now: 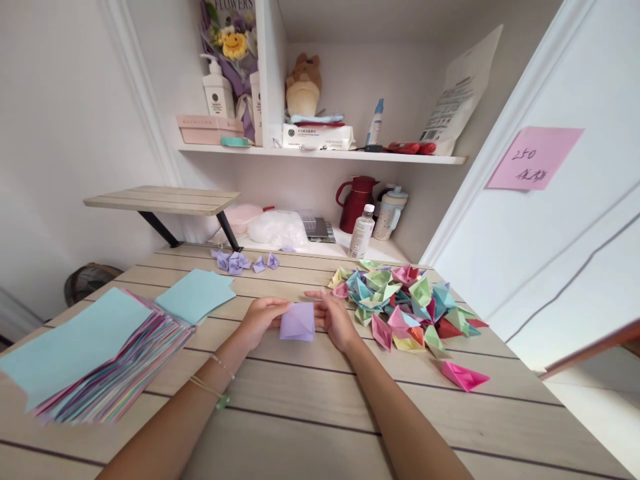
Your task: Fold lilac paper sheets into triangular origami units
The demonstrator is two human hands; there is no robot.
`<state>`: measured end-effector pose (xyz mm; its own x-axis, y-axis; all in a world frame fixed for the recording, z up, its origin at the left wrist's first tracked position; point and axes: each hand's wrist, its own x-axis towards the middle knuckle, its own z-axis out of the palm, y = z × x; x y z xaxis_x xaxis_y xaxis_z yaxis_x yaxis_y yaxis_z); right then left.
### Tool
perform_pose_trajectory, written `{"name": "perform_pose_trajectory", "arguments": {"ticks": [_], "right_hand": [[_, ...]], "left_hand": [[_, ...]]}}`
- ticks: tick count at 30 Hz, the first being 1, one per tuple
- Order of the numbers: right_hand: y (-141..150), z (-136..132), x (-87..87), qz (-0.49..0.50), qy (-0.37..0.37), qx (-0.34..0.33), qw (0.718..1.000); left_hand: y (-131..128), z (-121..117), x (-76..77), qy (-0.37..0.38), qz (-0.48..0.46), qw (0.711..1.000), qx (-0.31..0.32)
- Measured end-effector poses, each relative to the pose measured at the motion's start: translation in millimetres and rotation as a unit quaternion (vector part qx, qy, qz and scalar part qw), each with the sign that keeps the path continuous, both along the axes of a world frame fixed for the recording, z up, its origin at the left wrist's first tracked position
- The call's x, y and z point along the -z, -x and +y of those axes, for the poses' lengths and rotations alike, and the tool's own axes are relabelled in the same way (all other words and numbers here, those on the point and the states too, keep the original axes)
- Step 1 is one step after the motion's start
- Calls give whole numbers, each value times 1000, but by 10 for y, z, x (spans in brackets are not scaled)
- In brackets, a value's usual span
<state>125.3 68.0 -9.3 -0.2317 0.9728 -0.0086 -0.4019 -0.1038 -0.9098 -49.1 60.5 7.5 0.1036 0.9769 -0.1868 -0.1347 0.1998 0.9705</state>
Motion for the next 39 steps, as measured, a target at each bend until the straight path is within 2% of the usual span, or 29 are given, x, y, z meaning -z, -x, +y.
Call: {"name": "perform_pose_trajectory", "arguments": {"ticks": [5, 11, 18, 27, 34, 36, 39], "right_hand": [[51, -33, 5, -64, -16, -16, 998], [72, -7, 67, -68, -37, 71, 994], [73, -19, 49, -96, -37, 31, 994], [75, 10, 79, -121, -53, 53, 990], [109, -39, 48, -156, -110, 31, 981], [106, -40, 46, -163, -117, 54, 978], [97, -41, 42, -201, -133, 134, 961]], "left_hand": [[2, 5, 19, -29, 45, 998, 19], [-11, -10, 10, -42, 75, 991, 99], [17, -2, -5, -41, 73, 988, 132], [22, 19, 30, -78, 115, 985, 103], [15, 7, 58, -129, 155, 971, 127], [16, -2, 40, -111, 136, 975, 133], [21, -13, 5, -69, 110, 982, 134]]}}
